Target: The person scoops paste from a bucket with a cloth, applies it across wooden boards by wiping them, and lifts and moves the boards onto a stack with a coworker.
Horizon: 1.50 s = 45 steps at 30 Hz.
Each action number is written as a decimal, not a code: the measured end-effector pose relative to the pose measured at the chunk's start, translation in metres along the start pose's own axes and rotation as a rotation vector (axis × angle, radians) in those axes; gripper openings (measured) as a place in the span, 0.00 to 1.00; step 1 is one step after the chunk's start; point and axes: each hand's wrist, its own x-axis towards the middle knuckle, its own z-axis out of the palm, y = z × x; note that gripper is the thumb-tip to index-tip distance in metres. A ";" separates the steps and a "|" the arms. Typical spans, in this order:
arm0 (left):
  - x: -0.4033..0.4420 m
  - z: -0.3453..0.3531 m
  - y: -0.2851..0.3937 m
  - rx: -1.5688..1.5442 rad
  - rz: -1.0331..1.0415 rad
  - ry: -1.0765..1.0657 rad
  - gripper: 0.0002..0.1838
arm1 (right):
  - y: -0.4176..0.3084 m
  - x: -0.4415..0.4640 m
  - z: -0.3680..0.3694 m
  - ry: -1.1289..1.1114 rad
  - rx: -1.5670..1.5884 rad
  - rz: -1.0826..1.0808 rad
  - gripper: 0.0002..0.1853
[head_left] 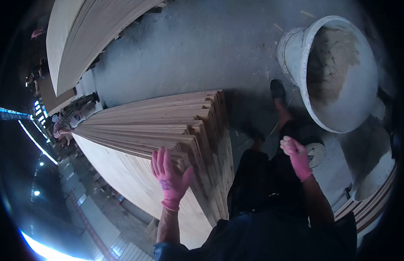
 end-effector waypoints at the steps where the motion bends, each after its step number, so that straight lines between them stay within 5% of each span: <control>1: 0.003 -0.001 -0.005 0.033 0.021 -0.058 0.47 | -0.004 0.005 -0.007 0.016 -0.009 -0.006 0.18; 3: 0.010 -0.008 -0.002 0.054 0.050 -0.104 0.40 | -0.007 0.016 -0.022 0.042 -0.012 0.043 0.21; 15: 0.024 -0.022 0.005 -0.040 -0.018 -0.192 0.36 | -0.024 0.018 -0.004 -0.028 -0.185 0.006 0.16; 16: 0.024 -0.022 0.005 -0.036 -0.008 -0.213 0.38 | -0.047 0.017 0.001 -0.123 -0.511 -0.098 0.16; 18: 0.025 -0.023 0.009 -0.009 0.005 -0.198 0.50 | -0.073 0.004 0.011 -0.153 -0.674 -0.324 0.19; 20: 0.029 -0.019 0.027 -0.028 -0.010 -0.105 0.51 | -0.133 -0.020 0.026 -0.268 -0.224 -0.099 0.21; 22: 0.027 -0.010 0.039 -0.127 0.025 0.021 0.44 | -0.186 -0.042 0.034 -0.251 -0.292 -0.175 0.23; 24: 0.021 -0.012 0.052 -0.289 0.093 0.121 0.39 | -0.240 -0.060 0.037 -0.106 -0.421 -0.241 0.23; 25: 0.017 -0.012 0.058 -0.365 0.118 0.173 0.37 | -0.239 -0.055 0.029 0.041 -0.148 -0.323 0.23; 27: -0.003 -0.009 0.057 -0.617 0.071 0.175 0.35 | -0.257 -0.035 0.021 0.289 -0.153 -0.386 0.22; 32: -0.023 0.001 0.082 -1.136 -0.249 0.137 0.32 | -0.227 0.127 -0.044 0.335 -0.348 -0.244 0.20; 36: -0.007 0.015 0.107 -1.100 -0.339 0.068 0.30 | -0.222 0.224 -0.043 0.555 -0.637 -0.378 0.24; 41: 0.033 0.033 0.152 -1.226 -0.449 -0.018 0.28 | -0.227 0.195 -0.025 0.721 -0.966 -0.298 0.33; 45: 0.070 0.026 0.179 -1.239 -0.363 -0.092 0.26 | -0.231 0.206 -0.034 0.630 -0.749 -0.324 0.31</control>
